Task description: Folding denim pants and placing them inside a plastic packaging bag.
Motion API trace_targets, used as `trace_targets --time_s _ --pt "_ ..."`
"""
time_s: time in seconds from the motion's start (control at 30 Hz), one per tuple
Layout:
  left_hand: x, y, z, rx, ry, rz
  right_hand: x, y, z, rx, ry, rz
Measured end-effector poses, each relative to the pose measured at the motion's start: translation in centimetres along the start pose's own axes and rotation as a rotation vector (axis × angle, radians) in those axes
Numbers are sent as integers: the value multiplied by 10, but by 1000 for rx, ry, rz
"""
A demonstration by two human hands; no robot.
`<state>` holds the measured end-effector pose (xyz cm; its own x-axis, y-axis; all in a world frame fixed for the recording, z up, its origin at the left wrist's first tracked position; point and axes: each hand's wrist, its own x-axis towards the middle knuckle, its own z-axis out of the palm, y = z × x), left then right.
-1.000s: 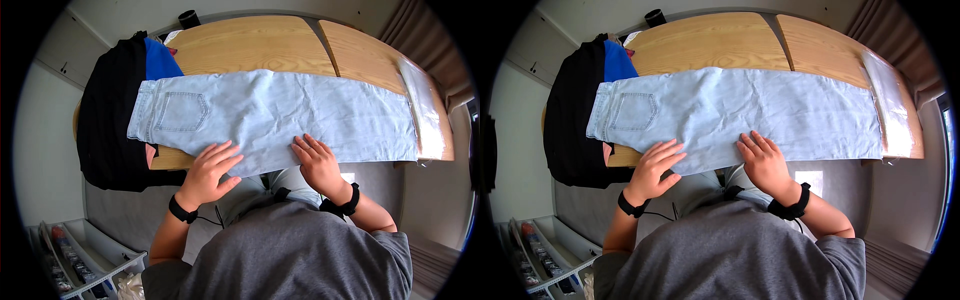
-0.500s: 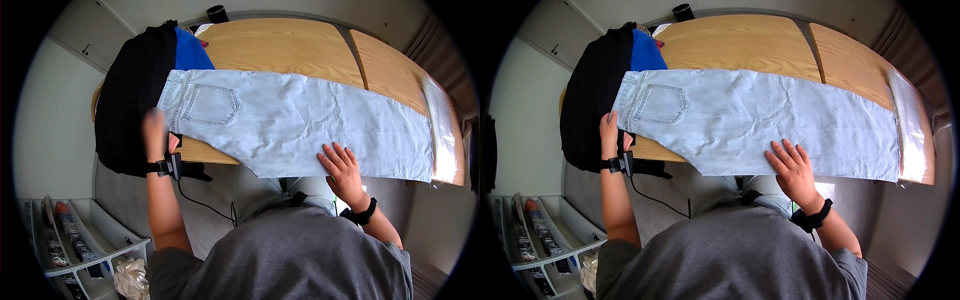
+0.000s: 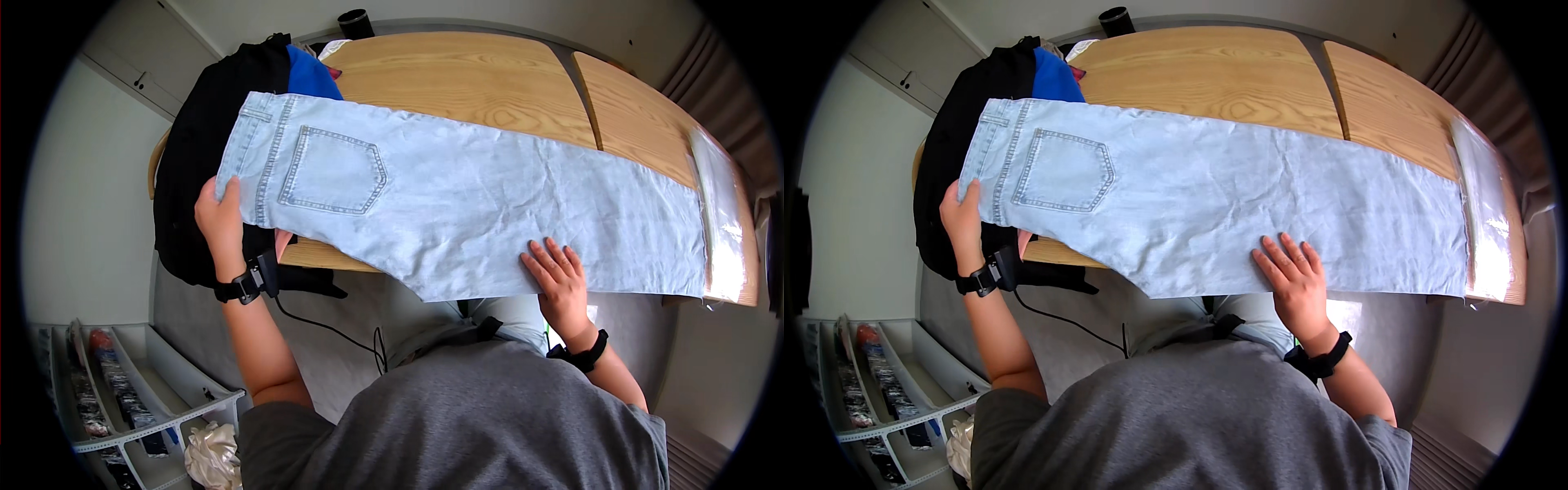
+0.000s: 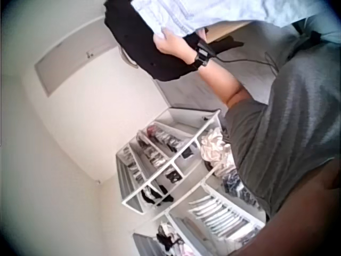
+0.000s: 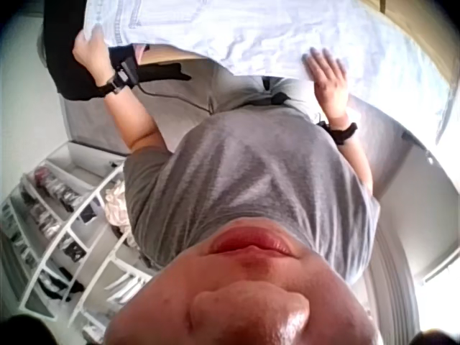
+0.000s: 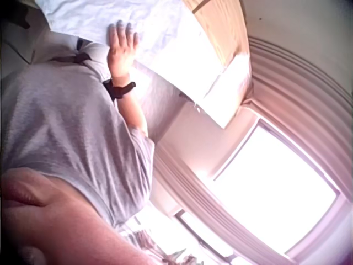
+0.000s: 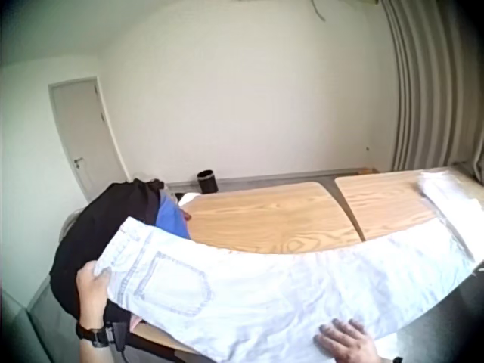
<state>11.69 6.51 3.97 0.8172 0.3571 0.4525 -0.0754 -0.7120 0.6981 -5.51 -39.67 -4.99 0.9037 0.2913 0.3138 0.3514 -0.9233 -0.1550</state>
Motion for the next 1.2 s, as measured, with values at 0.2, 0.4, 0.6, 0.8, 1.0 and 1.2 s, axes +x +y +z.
trace_targets --time_s 0.2,0.4,0.6,0.8,1.0,1.2 --pt "-25 -73 -26 483 72 53 1 -3 -12 121 -35 -123" --pt "-130 64 24 140 -452 752 -8 7 -6 105 -36 -94" --pt "-203 70 61 214 -741 803 -6 1 -12 126 -25 -106" --pt "-202 40 70 234 -491 934 -12 8 -10 99 7 -113" --pt "-178 53 54 44 -476 757 -16 38 -30 194 82 -113" --pt "-159 67 60 102 -615 460 11 52 -54 310 -97 142"
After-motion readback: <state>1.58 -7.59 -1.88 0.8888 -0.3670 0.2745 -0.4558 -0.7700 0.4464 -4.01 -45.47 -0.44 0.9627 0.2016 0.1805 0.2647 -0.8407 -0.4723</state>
